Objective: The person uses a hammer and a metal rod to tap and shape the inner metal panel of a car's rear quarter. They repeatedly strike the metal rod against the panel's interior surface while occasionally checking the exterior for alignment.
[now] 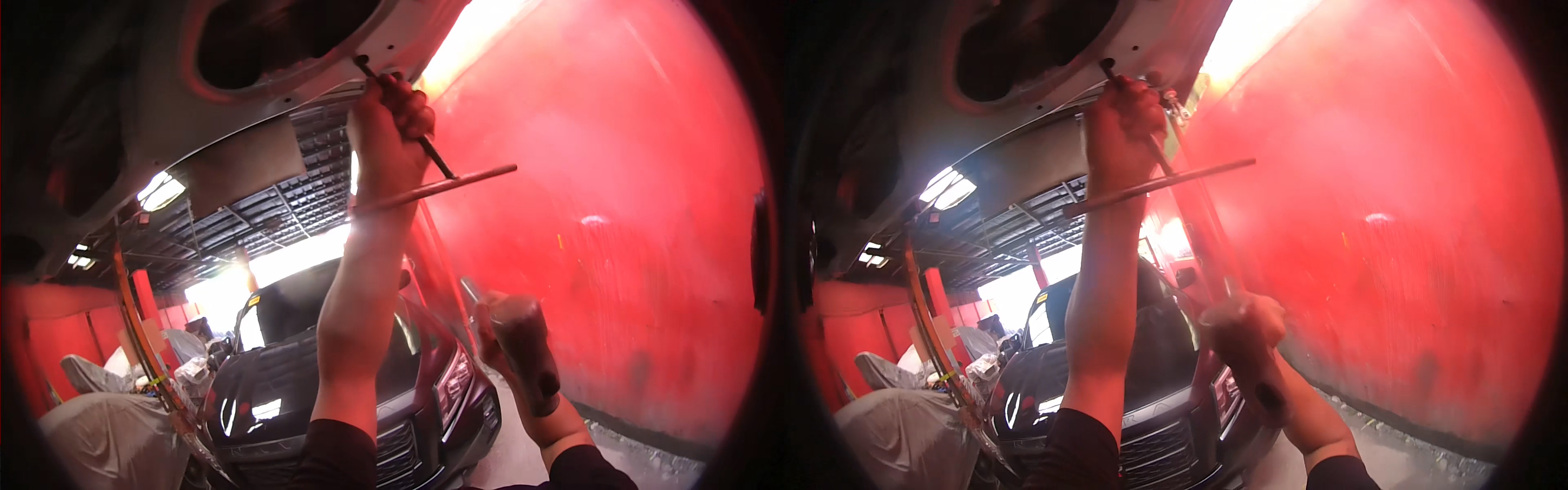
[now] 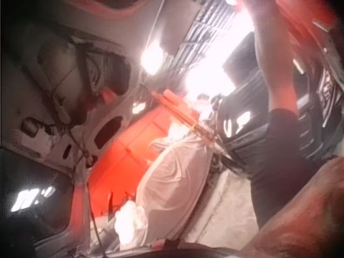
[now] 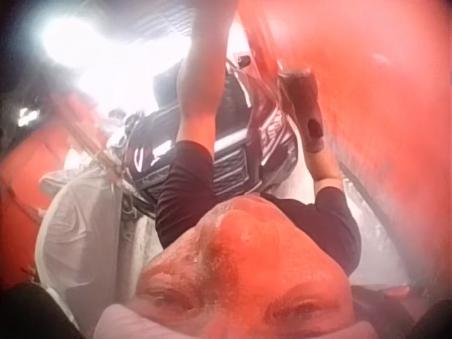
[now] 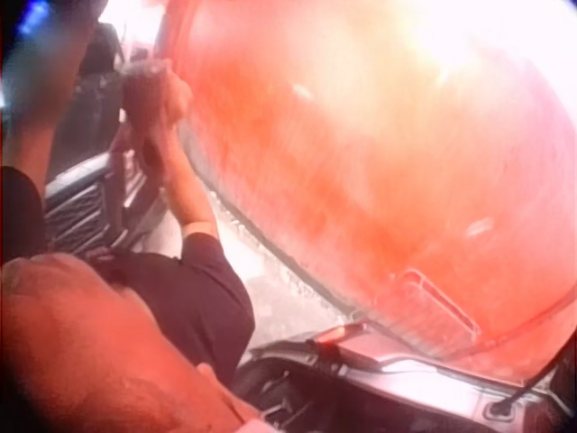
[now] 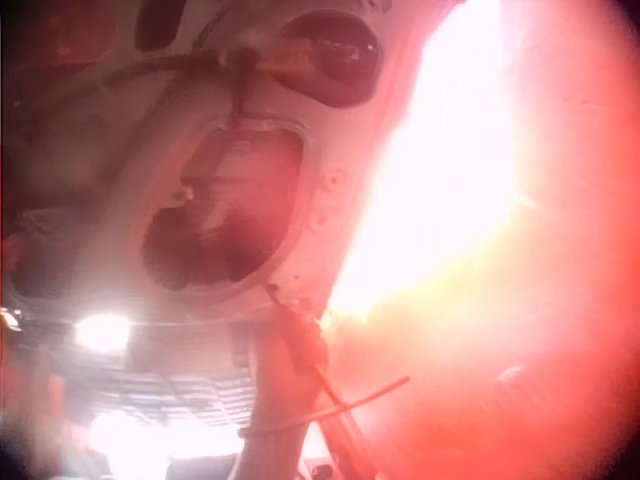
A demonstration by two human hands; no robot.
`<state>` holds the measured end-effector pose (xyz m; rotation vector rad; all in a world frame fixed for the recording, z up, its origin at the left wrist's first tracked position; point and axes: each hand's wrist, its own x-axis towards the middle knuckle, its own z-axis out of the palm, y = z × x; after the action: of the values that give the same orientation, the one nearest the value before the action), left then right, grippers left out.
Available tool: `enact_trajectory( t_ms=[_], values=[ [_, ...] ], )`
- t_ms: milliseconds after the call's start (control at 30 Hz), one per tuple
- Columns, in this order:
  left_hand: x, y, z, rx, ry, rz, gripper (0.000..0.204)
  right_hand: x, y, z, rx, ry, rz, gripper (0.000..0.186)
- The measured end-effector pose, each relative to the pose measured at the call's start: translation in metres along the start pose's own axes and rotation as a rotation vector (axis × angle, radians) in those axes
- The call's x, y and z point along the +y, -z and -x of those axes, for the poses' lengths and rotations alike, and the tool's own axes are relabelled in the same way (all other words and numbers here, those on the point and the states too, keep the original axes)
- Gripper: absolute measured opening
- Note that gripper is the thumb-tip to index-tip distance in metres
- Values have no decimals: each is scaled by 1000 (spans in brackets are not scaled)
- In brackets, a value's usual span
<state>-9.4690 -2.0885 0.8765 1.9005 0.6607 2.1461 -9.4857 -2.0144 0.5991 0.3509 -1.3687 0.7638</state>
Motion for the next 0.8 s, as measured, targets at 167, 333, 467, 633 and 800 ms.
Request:
enact_trajectory(
  t_ms=[167,333,467,633,800],
  values=[
    [5,-2,-2,-29,73,125,19,-11,0,-54,-7,320,612,16],
    [6,-8,-4,-21,61,90,19,-14,-17,-76,211,2,-267,12],
    [7,-10,-9,-11,90,175,19,7,-11,-41,203,270,-126,13],
    [8,-11,-11,-47,95,131,19,5,17,-14,381,508,-511,11],
    [4,-7,-11,-183,-3,138,15,9,-4,-72,119,160,-169,12]
  ],
)
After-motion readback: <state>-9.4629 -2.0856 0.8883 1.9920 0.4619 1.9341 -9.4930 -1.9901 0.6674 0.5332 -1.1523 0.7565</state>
